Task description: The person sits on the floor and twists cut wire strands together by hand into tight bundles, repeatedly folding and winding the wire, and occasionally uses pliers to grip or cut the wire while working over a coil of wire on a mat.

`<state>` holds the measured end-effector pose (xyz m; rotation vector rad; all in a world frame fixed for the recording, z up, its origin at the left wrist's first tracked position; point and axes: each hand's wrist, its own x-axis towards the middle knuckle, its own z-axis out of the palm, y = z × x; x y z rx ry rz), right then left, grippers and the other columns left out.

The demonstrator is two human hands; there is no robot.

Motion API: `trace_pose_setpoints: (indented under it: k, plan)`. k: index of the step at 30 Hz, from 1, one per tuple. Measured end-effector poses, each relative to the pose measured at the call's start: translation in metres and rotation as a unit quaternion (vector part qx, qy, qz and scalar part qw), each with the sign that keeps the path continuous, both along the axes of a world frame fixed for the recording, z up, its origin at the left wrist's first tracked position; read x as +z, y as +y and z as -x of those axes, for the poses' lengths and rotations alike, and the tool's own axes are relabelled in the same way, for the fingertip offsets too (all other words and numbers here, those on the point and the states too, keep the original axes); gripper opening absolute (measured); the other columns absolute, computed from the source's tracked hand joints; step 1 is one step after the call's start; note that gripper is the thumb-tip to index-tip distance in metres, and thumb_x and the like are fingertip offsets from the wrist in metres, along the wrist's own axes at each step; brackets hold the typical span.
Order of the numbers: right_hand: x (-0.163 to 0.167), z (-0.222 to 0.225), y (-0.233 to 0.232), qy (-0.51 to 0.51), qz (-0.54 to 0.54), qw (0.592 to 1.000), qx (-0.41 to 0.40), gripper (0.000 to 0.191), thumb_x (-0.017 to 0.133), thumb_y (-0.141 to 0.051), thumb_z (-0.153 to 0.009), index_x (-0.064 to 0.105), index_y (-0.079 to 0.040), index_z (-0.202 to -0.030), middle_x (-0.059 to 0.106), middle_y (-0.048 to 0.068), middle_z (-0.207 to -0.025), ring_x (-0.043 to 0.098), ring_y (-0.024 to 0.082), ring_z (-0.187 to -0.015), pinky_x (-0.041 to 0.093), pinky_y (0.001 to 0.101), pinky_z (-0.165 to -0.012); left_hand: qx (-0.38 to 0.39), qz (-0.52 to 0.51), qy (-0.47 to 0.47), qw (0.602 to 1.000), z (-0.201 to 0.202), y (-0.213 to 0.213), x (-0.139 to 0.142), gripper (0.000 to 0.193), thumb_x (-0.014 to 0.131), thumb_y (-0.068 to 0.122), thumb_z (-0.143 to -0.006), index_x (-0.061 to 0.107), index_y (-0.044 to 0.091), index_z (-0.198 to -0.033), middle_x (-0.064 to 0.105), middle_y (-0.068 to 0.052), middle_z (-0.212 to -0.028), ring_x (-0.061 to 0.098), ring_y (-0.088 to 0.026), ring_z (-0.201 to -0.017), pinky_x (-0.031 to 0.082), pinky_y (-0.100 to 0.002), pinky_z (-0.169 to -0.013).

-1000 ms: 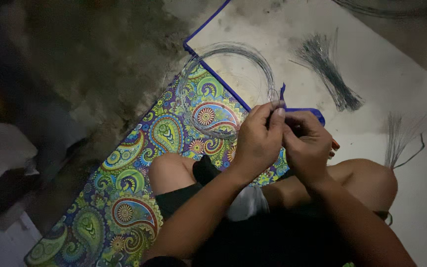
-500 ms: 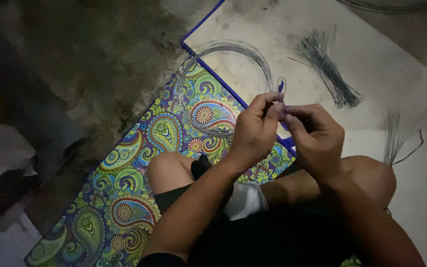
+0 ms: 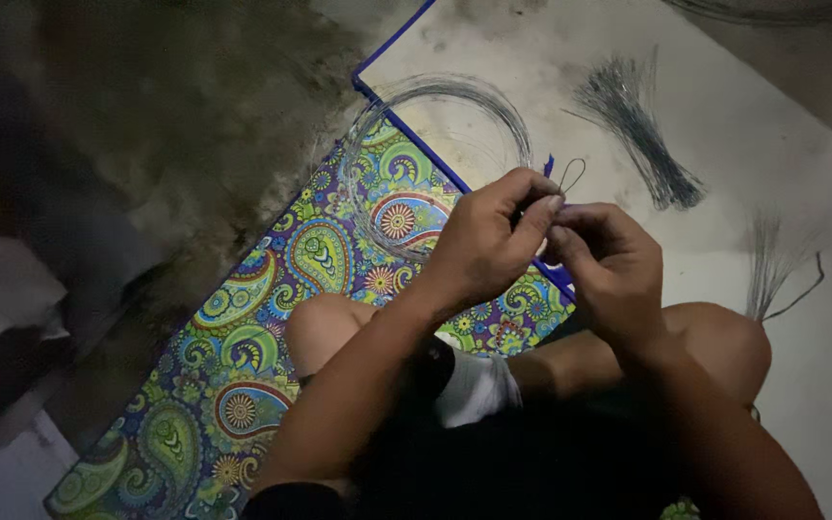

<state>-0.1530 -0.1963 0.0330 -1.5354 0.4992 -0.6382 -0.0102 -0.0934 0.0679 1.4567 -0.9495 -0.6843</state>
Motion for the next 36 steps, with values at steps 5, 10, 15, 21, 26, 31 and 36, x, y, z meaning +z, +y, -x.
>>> trace_pose_setpoints:
  k: [5,10,15,21,26,31,36]
  plan:
    - [0.016,0.007,-0.018,0.01,-0.04,0.998,0.038,0.021,0.061,-0.006,-0.101,0.063,0.003,-0.12,0.072,0.009,-0.107,0.072,0.013,-0.095,0.061,0.0271,-0.086,0.0,-0.034,-0.187,0.982,0.002,0.002,-0.004,0.013,0.062,0.02,-0.102,0.066,0.007,-0.105,0.072,-0.014,-0.092,0.072,-0.031,-0.084,0.055,-0.041,-0.072]
    - [0.036,0.01,-0.042,0.207,0.072,0.972,0.086,0.018,0.067,-0.011,-0.097,0.071,0.004,-0.107,0.073,0.008,-0.086,0.067,0.012,-0.074,0.055,0.0265,-0.063,-0.05,-0.058,-0.254,0.964,0.001,0.002,-0.012,0.015,0.062,0.024,-0.1,0.067,0.01,-0.104,0.07,-0.014,-0.096,0.068,-0.038,-0.088,0.052,-0.048,-0.071]
    - [0.036,-0.001,-0.051,0.237,0.023,0.962,0.13,0.02,0.067,-0.017,-0.098,0.073,0.002,-0.099,0.067,0.006,-0.074,0.056,0.011,-0.061,0.046,0.0284,-0.052,-0.065,-0.067,-0.273,0.957,-0.011,0.011,-0.014,0.014,0.063,0.023,-0.098,0.068,0.011,-0.102,0.071,-0.013,-0.098,0.068,-0.038,-0.089,0.052,-0.046,-0.071]
    - [-0.001,-0.016,-0.039,0.169,-0.131,0.958,0.192,0.022,0.068,-0.017,-0.098,0.07,0.004,-0.095,0.063,0.006,-0.072,0.056,0.012,-0.06,0.046,0.0287,-0.052,-0.038,-0.141,-0.208,0.967,-0.015,0.031,-0.025,0.012,0.065,0.021,-0.096,0.071,0.013,-0.101,0.073,-0.012,-0.088,0.071,-0.033,-0.082,0.053,-0.043,-0.067]
    - [-0.016,-0.015,-0.035,0.15,-0.103,0.958,0.223,0.02,0.067,-0.017,-0.097,0.072,0.003,-0.097,0.067,0.005,-0.076,0.058,0.011,-0.064,0.049,0.0275,-0.058,-0.046,-0.16,-0.155,0.974,-0.018,0.042,-0.034,0.009,0.065,0.019,-0.096,0.07,0.013,-0.102,0.073,-0.009,-0.079,0.072,-0.029,-0.071,0.054,-0.04,-0.063]
    - [-0.014,-0.017,-0.037,0.149,-0.106,0.961,0.207,0.02,0.069,-0.016,-0.095,0.073,0.004,-0.097,0.069,0.007,-0.076,0.06,0.011,-0.064,0.049,0.0276,-0.057,-0.023,-0.105,-0.228,0.968,-0.016,0.046,-0.036,0.008,0.067,0.018,-0.095,0.069,0.012,-0.101,0.072,-0.012,-0.083,0.07,-0.033,-0.074,0.052,-0.043,-0.063]
    - [-0.02,-0.016,-0.027,0.176,-0.103,0.961,0.187,0.021,0.069,-0.017,-0.097,0.074,0.004,-0.098,0.071,0.005,-0.079,0.056,0.01,-0.064,0.047,0.0258,-0.058,0.001,-0.058,-0.304,0.951,-0.015,0.05,-0.042,0.016,0.063,0.006,-0.088,0.069,0.011,-0.102,0.071,-0.014,-0.087,0.069,-0.038,-0.081,0.051,-0.048,-0.067]
